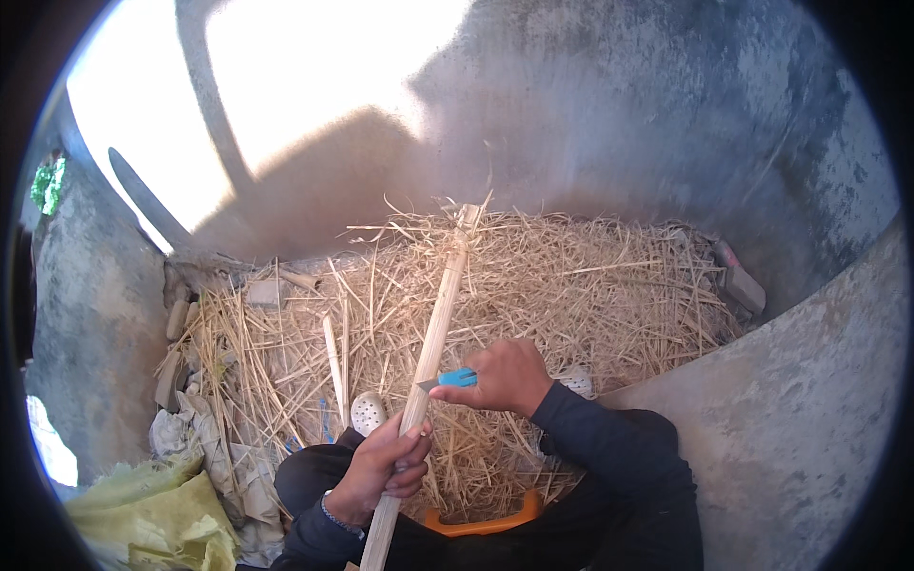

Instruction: The person sits on a straw-covered floor and uses a small blue knife to shave the surface of a long, thin wooden stick. They hold the stick with their left hand and scrape it with the knife in their right hand, creating wood shavings that fall onto the straw.

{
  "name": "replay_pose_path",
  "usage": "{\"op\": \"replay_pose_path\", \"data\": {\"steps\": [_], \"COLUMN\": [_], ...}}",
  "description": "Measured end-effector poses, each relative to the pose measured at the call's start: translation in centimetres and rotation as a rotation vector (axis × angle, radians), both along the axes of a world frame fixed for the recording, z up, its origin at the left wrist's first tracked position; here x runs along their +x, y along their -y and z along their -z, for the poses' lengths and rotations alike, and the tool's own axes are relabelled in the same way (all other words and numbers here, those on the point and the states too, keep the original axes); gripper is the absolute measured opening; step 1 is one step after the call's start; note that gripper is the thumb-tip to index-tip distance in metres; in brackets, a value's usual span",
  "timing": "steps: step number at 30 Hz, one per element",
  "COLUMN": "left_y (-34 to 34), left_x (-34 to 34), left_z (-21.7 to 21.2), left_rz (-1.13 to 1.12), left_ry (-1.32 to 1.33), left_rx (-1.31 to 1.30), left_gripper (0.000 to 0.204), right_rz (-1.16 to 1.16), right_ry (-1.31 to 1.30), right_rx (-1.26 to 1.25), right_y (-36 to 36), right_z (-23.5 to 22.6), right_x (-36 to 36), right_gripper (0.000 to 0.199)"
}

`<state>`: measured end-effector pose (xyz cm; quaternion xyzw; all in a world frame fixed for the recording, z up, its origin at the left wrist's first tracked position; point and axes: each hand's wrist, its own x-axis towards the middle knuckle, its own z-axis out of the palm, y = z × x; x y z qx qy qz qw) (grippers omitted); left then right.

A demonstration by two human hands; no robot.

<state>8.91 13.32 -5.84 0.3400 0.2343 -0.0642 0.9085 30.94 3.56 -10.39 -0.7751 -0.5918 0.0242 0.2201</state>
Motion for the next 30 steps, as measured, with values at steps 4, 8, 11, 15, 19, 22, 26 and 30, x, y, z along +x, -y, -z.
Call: {"op": "replay_pose_path", "data": {"steps": [4,8,11,15,19,22,26,30], "left_y": [-0.1,0.5,1.1,0.5,0.5,0.5,0.6,1.4], "left_x": [0.2,0.4,0.2,0.0,-0.2,0.0,0.1,0.1], "left_z": [0.0,-0.4,0.0,0.0,-0.1,0.0,-0.1,-0.7], "left_rz": [0.004,0.018,0.023,0.025,0.022,0.019,0.027,0.035], "left_ry": [-0.012,-0.037,-0.033,0.000,-0.015,-0.002,-0.008,-0.029], "left_rx": [-0.007,-0.003,-0.076,-0.051,-0.021,-0.022,0.001,0.003], "left_gripper": [0.019,0.018,0.016,0.017,0.018,0.018,0.018,0.018], "right_rz": [-0.015,0.177,0.317,0.064,0.037,0.052,0.108,0.256], "right_ry": [-0.007,0.037,-0.066,-0.145,-0.104,-0.028,-0.017,0.019], "right_rx": [0.006,0.033,-0.055,0.013,-0.007,0.035,0.109,0.034], "right_y": [-0.2,-0.6,-1.2,0.1,-0.3,-0.6,-0.7,-0.7], "right_z": [0.1,1.2,0.2,0.2,-0.1,0.3,0.5,0.4], "right_x": [0.7,4.3,6.4,0.3,1.0,2.1,3.1,7.1], "right_gripper": [0.073,0.077,0.075,0.074,0.071,0.071,0.073,0.074]}}
